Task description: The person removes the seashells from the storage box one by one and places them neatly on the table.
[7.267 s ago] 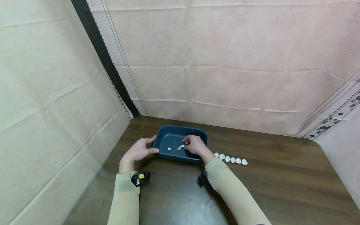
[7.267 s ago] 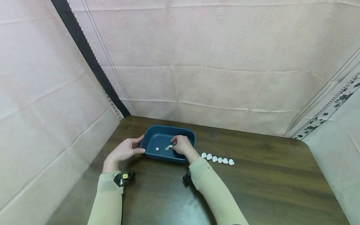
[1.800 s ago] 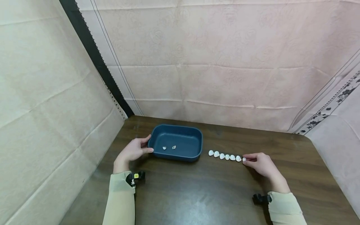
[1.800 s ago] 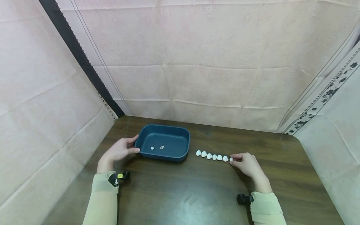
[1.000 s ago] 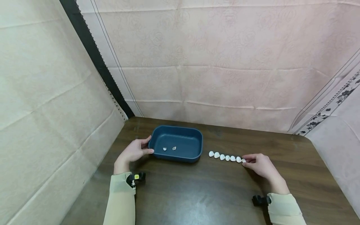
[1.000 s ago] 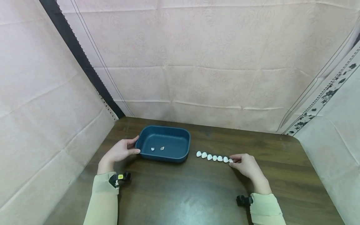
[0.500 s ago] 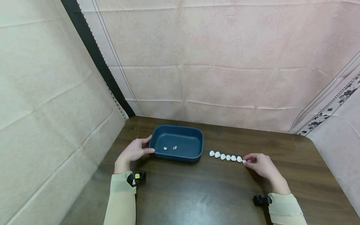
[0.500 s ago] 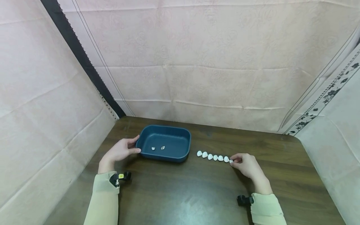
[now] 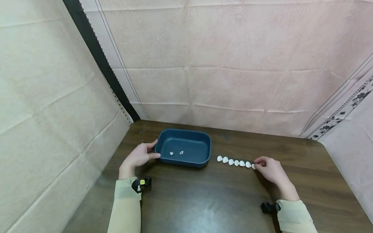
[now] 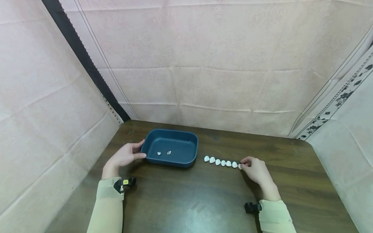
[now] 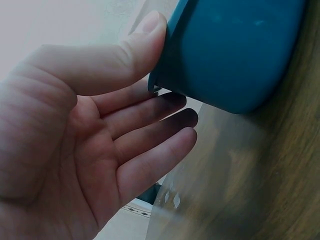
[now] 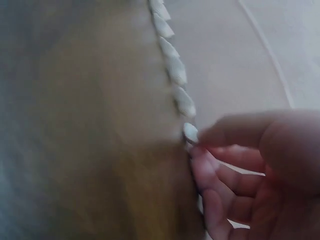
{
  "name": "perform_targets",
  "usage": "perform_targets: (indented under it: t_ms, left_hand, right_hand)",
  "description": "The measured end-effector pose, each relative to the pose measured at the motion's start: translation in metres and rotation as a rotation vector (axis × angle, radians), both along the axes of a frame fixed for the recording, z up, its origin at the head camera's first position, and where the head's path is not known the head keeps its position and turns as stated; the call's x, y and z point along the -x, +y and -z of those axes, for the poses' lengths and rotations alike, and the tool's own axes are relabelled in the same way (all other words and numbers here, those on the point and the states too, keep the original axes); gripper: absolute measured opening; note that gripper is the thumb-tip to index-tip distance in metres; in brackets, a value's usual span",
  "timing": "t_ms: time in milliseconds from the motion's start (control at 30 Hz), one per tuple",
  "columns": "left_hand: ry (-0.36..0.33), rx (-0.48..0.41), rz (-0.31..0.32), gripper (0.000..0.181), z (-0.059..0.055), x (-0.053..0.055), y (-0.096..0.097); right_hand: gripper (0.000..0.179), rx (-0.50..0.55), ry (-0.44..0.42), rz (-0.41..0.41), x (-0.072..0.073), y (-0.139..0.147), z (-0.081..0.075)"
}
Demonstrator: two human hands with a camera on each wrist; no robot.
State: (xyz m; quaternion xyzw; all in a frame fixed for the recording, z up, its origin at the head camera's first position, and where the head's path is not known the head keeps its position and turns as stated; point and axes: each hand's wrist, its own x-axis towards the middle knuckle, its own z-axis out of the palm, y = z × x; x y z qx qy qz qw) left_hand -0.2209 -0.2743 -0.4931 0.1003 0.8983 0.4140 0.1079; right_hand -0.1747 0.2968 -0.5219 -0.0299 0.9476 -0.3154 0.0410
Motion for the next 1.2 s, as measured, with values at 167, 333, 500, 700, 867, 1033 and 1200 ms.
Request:
perform_targets:
  t_ms: [167,333,500,700,867,1033,1200]
  left_hand:
    - [-0.005,-0.004,-0.001,0.075,0.0008,-0.0005,0.0001]
    - [0.002,-0.002,0.001,0.075,0.0011,-0.0006,-0.0001]
    - [0.003,-0.003,0.004,0.075,0.0003,-0.0006,0.0]
    - [0.004,0.002,0.002,0.075,-0.0001,-0.0005,-0.0001]
    - [0.005,0.001,0.003,0.075,-0.0003,-0.0005,0.0002]
    - [0.003,0.003,-0.001,0.076,-0.0006,-0.0006,0.0005]
    - [0.009,0.005,0.006,0.075,-0.0004,0.0008,0.0002]
  right_hand:
    - [0.021,0.034,-0.008,-0.065,-0.0024,0.0025,-0.0038]
    - [0.019,0.036,0.008,-0.089,-0.0023,0.0023,-0.0023]
    - [0.017,0.016,0.01,-0.067,-0.0008,0.0009,-0.0012]
    - [0.02,0.009,-0.005,-0.057,0.0004,-0.0001,-0.0017]
    - [0.023,0.019,-0.016,-0.055,-0.0003,-0.0003,-0.0016]
    - [0.023,0.021,-0.01,-0.059,-0.0009,0.0,-0.0011]
    - [0.026,0.032,-0.015,-0.064,-0.0005,0.0021,-0.0006]
